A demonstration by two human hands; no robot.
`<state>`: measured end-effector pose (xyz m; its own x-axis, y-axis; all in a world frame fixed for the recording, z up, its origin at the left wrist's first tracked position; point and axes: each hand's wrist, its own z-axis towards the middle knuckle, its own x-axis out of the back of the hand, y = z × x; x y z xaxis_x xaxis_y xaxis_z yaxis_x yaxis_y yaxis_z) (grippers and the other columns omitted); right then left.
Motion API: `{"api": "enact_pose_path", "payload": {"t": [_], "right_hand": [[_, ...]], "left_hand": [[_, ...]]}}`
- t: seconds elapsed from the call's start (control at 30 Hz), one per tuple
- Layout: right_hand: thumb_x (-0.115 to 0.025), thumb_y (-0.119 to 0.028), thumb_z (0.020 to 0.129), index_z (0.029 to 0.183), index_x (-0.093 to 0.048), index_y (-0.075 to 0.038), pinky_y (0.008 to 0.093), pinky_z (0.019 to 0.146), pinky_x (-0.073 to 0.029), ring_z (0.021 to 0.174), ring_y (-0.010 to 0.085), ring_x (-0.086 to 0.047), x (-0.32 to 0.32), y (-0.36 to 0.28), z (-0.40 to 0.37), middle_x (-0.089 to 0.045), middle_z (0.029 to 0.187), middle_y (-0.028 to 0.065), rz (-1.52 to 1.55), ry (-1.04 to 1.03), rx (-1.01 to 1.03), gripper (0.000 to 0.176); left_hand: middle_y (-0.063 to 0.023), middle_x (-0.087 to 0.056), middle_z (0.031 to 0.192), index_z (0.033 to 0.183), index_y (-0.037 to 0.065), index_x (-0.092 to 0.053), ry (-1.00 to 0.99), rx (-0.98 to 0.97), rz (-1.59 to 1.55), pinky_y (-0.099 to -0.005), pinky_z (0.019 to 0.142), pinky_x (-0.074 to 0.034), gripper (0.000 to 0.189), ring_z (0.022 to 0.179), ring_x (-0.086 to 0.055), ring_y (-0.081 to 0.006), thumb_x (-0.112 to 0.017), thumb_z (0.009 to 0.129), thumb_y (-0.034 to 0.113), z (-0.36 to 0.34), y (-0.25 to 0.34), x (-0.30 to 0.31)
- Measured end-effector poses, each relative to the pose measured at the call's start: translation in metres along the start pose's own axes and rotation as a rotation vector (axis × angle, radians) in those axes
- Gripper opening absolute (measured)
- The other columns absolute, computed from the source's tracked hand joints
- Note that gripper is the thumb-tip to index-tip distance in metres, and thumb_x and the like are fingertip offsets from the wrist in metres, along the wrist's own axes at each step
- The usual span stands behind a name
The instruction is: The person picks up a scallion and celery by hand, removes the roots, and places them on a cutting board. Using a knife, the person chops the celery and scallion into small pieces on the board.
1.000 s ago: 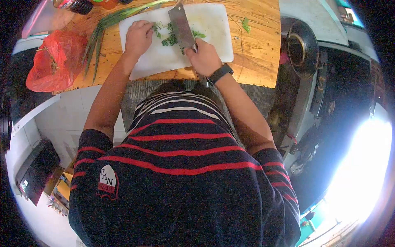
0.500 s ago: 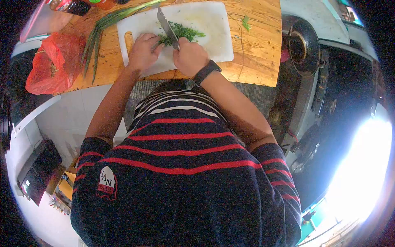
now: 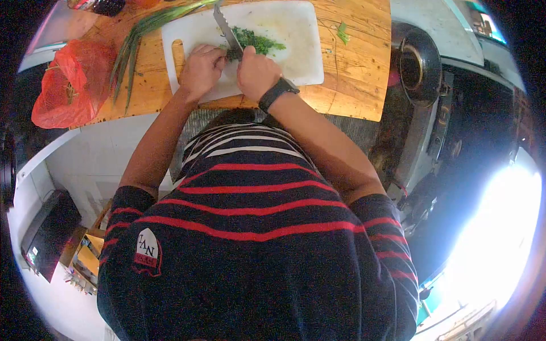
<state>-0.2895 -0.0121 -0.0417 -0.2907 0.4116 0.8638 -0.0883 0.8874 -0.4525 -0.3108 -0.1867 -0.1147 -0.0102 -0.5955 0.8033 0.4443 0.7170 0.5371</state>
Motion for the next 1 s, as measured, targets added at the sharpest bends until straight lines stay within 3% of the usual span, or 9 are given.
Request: {"api": "enact_pose_path", "payload": {"t": [0.17, 0.37, 0.43, 0.77, 0.83, 1.0], "right_hand": [[-0.049, -0.015, 0.088, 0.093, -0.051, 0.0, 0.0541, 0.067, -0.053, 0.072, 0.0448, -0.067, -0.012, -0.002, 0.001, -0.066, 0.075, 0.0263, -0.059, -0.045, -0.042, 0.016], [-0.049, -0.014, 0.087, 0.094, -0.052, 0.0, 0.0536, 0.071, -0.054, 0.077, 0.0457, -0.067, -0.003, -0.013, 0.007, -0.067, 0.078, 0.027, -0.04, -0.041, -0.049, 0.016], [-0.057, -0.021, 0.088, 0.091, -0.05, 0.001, 0.0553, 0.063, -0.051, 0.069, 0.0455, -0.065, -0.019, -0.009, 0.007, -0.063, 0.07, 0.027, -0.045, 0.028, -0.047, 0.023], [-0.055, -0.019, 0.088, 0.09, -0.05, 0.0, 0.0562, 0.064, -0.051, 0.068, 0.0457, -0.065, -0.021, -0.008, 0.011, -0.064, 0.071, 0.0267, -0.045, 0.057, -0.012, 0.02], [-0.05, -0.015, 0.088, 0.095, -0.052, 0.003, 0.0518, 0.073, -0.054, 0.082, 0.0443, -0.068, -0.003, -0.019, 0.011, -0.067, 0.085, 0.0288, -0.061, -0.068, -0.038, 0.019], [-0.05, -0.017, 0.088, 0.095, -0.052, 0.003, 0.0517, 0.073, -0.054, 0.082, 0.0443, -0.068, -0.007, -0.018, 0.008, -0.067, 0.085, 0.0286, -0.044, -0.064, -0.074, 0.021]], "left_hand": [[-0.0135, -0.066, 0.09, 0.091, 0.002, -0.068, -0.009, 0.057, -0.036, -0.0425, 0.085, -0.049, 0.015, 0.093, -0.06, -0.0335, -0.065, 0.077, 0.007, 0.002, 0.006, 0.003], [-0.013, -0.066, 0.083, 0.081, 0.002, -0.069, -0.007, 0.011, 0.067, -0.0406, 0.082, -0.049, 0.011, 0.088, -0.06, -0.0318, -0.065, 0.071, 0.005, 0.005, 0.003, 0.003], [-0.0131, -0.065, 0.083, 0.079, 0.002, -0.067, 0.025, -0.001, 0.043, -0.0413, 0.081, -0.049, 0.01, 0.088, -0.06, -0.0321, -0.064, 0.07, 0.005, 0.005, 0.005, 0.001], [-0.0147, -0.065, 0.084, 0.081, 0.001, -0.065, -0.018, 0.012, 0.087, -0.0408, 0.085, -0.048, 0.016, 0.089, -0.059, -0.0329, -0.065, 0.066, 0.005, 0.004, 0.008, -0.001], [-0.0149, -0.064, 0.084, 0.08, 0.001, -0.064, -0.007, -0.02, 0.089, -0.0409, 0.085, -0.048, 0.014, 0.09, -0.059, -0.0328, -0.063, 0.067, 0.005, 0.003, 0.007, -0.001], [-0.0149, -0.064, 0.085, 0.08, 0.002, -0.064, -0.023, -0.019, 0.127, -0.041, 0.084, -0.048, 0.013, 0.09, -0.059, -0.0328, -0.062, 0.068, 0.005, 0.003, 0.012, 0.001]]}}
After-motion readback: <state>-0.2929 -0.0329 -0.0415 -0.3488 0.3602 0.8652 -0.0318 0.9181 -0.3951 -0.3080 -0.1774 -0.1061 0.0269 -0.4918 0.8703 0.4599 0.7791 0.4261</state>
